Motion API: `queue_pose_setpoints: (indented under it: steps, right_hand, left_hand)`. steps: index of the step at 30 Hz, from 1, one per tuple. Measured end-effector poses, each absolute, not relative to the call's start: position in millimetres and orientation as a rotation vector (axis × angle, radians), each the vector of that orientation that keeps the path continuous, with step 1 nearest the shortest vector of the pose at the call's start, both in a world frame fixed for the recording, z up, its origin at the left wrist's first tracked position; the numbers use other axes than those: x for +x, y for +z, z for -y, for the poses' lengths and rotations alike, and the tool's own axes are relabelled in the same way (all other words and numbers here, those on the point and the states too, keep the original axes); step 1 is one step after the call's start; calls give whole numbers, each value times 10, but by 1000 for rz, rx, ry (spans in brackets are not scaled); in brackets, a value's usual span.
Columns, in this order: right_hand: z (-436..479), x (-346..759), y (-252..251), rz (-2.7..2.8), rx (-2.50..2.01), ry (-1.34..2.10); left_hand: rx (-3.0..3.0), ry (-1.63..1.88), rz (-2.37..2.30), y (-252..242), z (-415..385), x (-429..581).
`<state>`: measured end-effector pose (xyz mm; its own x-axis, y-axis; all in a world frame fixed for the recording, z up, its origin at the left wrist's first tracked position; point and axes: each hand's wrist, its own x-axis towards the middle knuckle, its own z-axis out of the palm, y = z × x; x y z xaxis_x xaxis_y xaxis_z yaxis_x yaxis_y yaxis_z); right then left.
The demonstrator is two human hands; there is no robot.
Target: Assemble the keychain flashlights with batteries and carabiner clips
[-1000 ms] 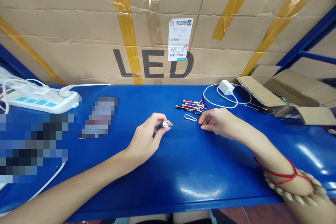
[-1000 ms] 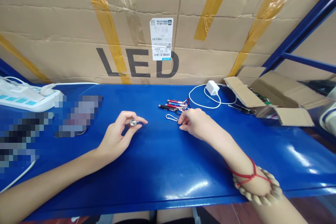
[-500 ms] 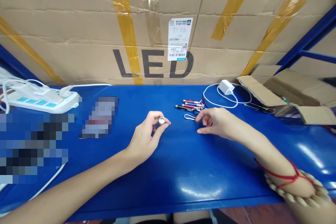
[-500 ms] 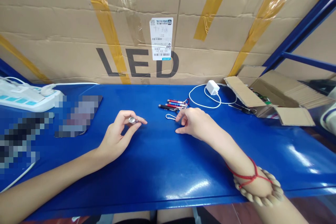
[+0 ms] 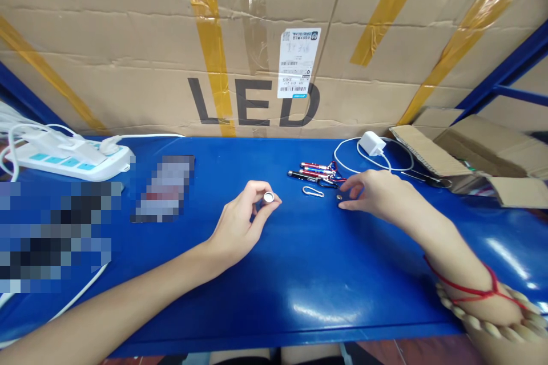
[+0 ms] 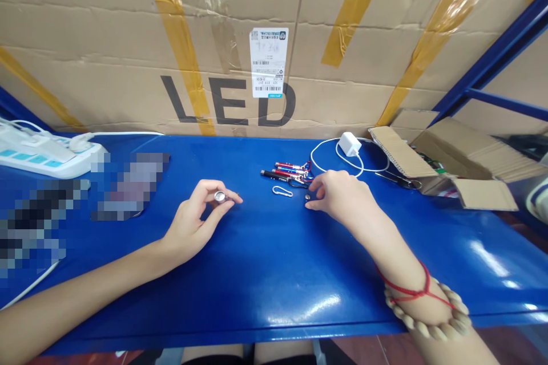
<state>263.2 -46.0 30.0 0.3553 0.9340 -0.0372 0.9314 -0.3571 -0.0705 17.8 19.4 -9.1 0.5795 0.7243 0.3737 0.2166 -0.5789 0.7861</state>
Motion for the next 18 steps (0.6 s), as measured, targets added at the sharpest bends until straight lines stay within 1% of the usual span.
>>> queue_pose_setpoints:
  steps: [7,11,18]
  right_hand:
    - [432,2499,310,1721,-2648,33]
    - [416,2422,318,1716,-2583,128]
    - [401,2388,250,1815,-2330,335]
  left_hand:
    - [2147,861,-730,-136,-202,160]
    - [2193,828,-713,-150,-209,155]
    - [2254,803,-664,-129,-211,159]
